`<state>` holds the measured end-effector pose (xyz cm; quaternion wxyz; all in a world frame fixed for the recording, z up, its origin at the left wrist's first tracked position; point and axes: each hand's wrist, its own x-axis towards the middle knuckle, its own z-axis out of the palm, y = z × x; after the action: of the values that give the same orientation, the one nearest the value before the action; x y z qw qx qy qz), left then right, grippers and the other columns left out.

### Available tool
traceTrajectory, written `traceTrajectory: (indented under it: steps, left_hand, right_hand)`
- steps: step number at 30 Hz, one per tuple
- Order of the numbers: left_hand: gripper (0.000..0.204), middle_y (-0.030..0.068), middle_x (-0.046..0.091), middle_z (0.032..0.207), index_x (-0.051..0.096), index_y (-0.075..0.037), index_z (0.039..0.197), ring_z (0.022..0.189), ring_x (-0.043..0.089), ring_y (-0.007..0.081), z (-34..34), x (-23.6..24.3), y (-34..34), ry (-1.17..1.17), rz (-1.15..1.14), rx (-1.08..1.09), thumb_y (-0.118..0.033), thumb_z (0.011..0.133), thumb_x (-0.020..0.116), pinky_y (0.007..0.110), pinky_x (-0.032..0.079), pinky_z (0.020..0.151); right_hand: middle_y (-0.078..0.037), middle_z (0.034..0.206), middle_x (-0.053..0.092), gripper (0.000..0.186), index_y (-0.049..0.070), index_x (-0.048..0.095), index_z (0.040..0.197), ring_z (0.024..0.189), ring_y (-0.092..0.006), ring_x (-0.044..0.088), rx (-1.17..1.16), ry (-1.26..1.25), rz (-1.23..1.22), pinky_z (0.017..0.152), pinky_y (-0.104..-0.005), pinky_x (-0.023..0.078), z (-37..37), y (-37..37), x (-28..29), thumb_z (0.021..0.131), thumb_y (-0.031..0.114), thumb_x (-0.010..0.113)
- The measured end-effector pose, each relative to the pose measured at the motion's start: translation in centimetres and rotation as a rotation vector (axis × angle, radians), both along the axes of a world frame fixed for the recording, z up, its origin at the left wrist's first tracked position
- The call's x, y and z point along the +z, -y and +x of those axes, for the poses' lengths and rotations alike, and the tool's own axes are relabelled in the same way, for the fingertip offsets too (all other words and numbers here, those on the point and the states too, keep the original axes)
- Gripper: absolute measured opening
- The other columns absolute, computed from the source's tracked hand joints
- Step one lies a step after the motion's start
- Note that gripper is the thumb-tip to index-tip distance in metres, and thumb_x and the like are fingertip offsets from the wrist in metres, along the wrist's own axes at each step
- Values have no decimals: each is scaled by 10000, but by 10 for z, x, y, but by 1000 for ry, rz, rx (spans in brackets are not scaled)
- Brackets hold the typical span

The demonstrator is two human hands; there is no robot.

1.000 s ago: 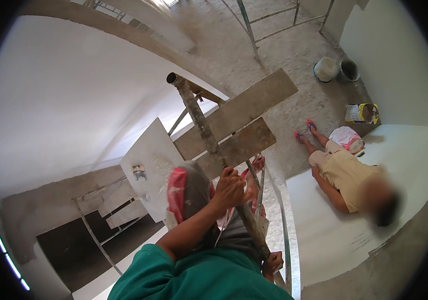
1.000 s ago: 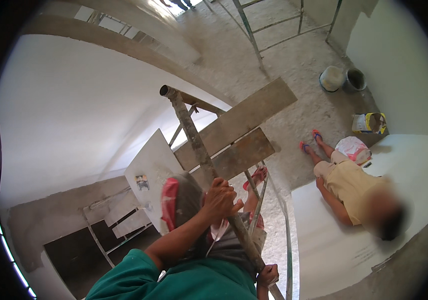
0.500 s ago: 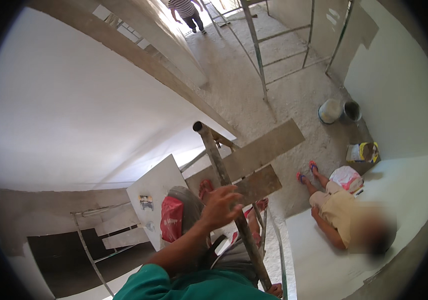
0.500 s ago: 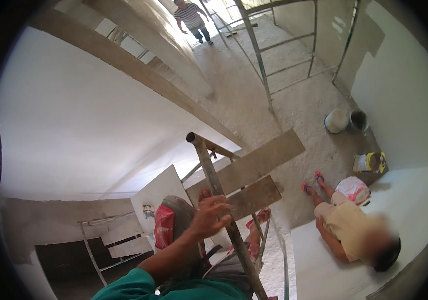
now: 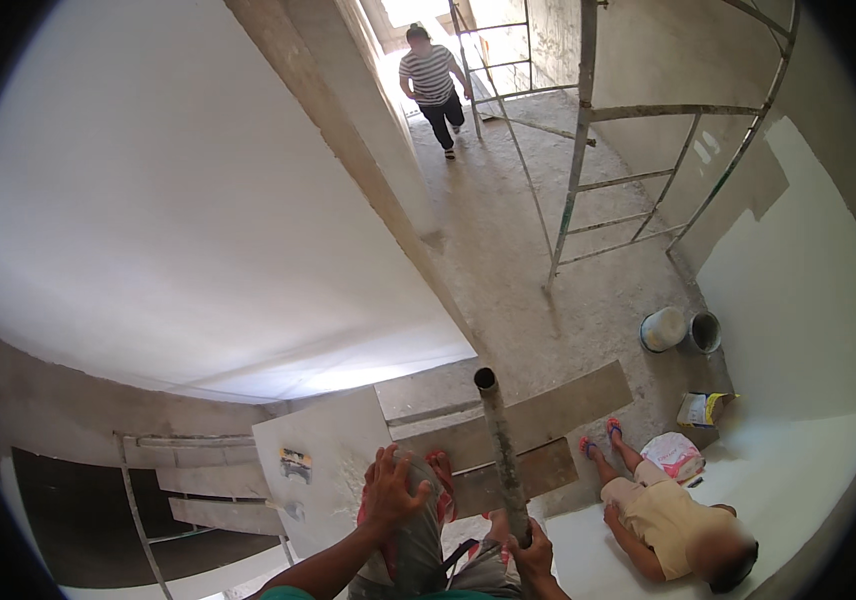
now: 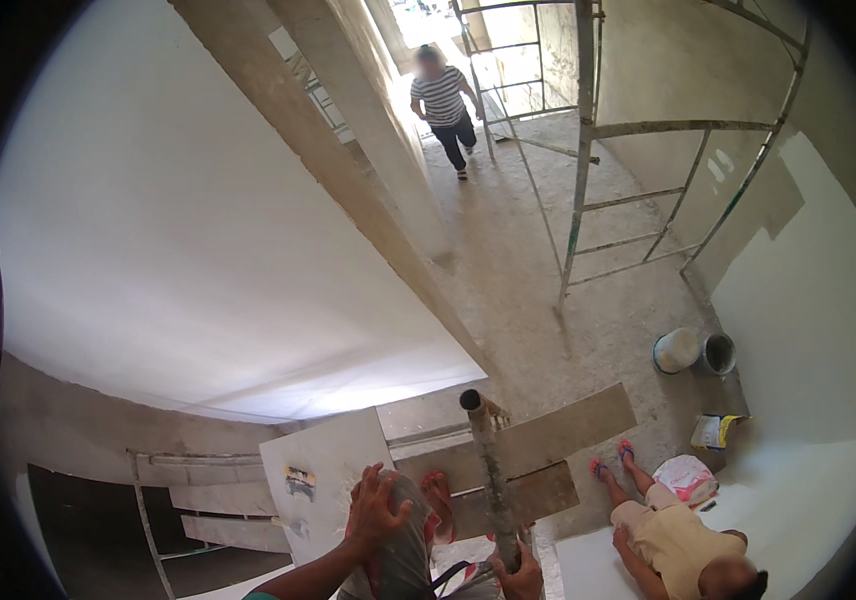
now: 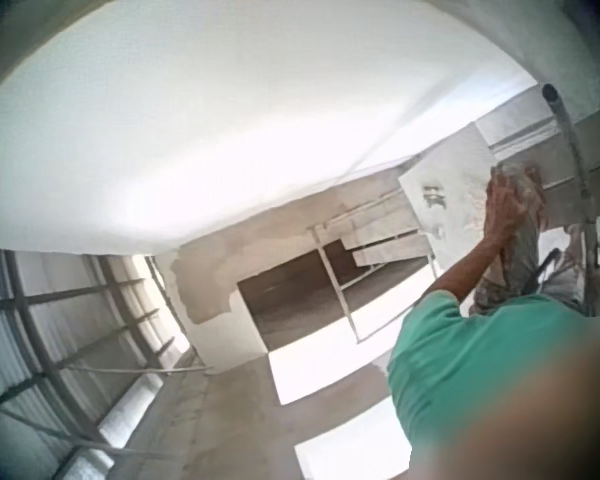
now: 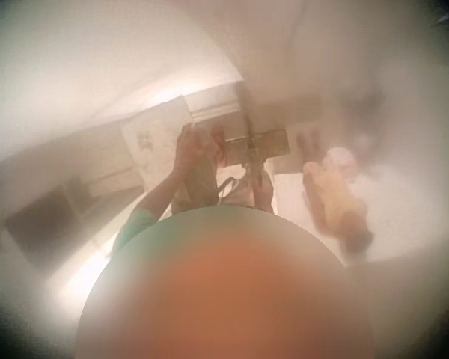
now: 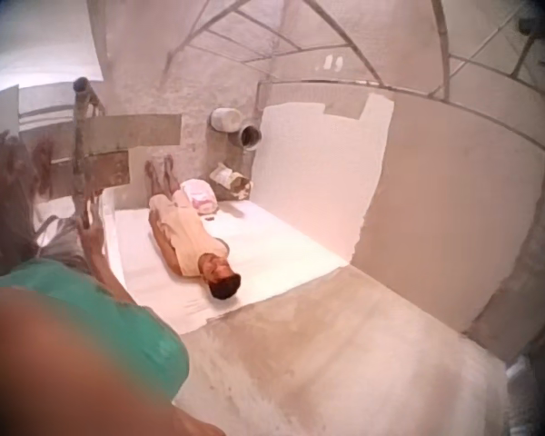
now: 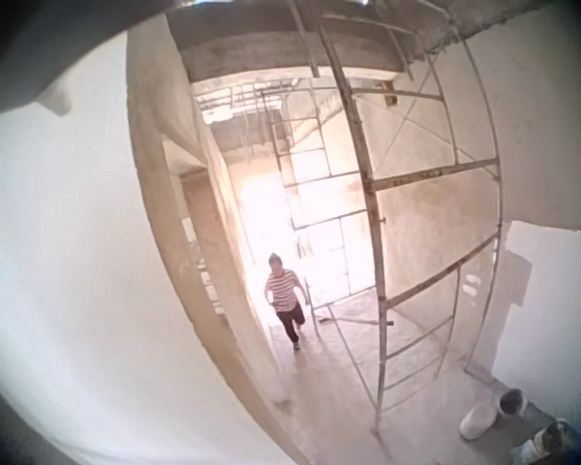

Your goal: The person climbs a scaffold and uses a trowel and hawk to apply plaster to a wall. They repeatedly scoop plaster from the hawk and spread it across the wall surface, smoothing it with the trowel.

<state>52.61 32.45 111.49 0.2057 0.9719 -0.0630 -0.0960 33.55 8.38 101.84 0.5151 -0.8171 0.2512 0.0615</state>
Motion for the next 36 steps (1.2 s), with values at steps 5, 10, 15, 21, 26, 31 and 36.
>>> traceTrajectory:
  steps: [5, 10, 15, 21, 26, 31, 36]
  left_hand:
    - [611, 227, 384, 1410, 525, -65, 1279, 1348, 314, 422, 36, -10, -17, -63, 36, -41, -372, 764, 643, 525, 237, 1099]
    - [605, 234, 382, 1413, 534, -36, 1268, 1350, 322, 393, 60, -10, -39, -217, 25, 10, -388, 785, 628, 517, 241, 1097]
    - [624, 241, 396, 1399, 535, -17, 1275, 1345, 336, 373, 55, 3, -60, -325, 26, 61, -399, 791, 624, 514, 243, 1097]
    - [637, 241, 403, 1397, 532, -18, 1291, 1345, 336, 374, 32, 19, -80, -422, 47, 100, -416, 799, 609, 513, 241, 1100]
    - [659, 238, 384, 1423, 521, -22, 1311, 1368, 307, 386, 23, 23, -94, -489, 19, 102, -450, 813, 582, 516, 226, 1110]
    - [660, 243, 389, 1422, 517, -20, 1313, 1371, 301, 390, 23, 18, -99, -494, -3, 111, -464, 827, 562, 520, 223, 1113]
    - [660, 248, 400, 1412, 517, -14, 1309, 1355, 318, 402, 27, 31, -96, -507, 2, 124, -470, 834, 557, 537, 231, 1105]
  right_hand:
    - [-178, 863, 675, 474, 57, 612, 1031, 809, -389, 661, -73, -218, -201, 704, -449, 528, 22, -21, -6, 677, 323, 781]
    - [-159, 829, 674, 434, 70, 626, 1004, 786, -380, 663, -62, -196, -304, 684, -454, 529, 12, -20, -25, 651, 258, 794]
    - [-163, 901, 663, 423, 88, 599, 1006, 831, -386, 652, -81, -299, -261, 697, -484, 524, 12, -22, -30, 650, 255, 754]
    - [-163, 850, 664, 345, 93, 598, 935, 799, -394, 650, -87, -382, -312, 695, -495, 523, 21, -29, -23, 663, 250, 741]
    - [-148, 863, 673, 344, 104, 613, 958, 802, -378, 657, -112, -411, -312, 698, -486, 526, 34, -32, -14, 671, 246, 738]
    - [-179, 904, 669, 444, 88, 604, 975, 881, -393, 648, -116, -566, -244, 743, -482, 502, 37, -34, -7, 758, 458, 718]
    - [-177, 1068, 643, 457, 80, 586, 1076, 1038, -383, 607, 171, -743, -355, 855, -483, 472, 59, -26, 27, 816, 451, 648]
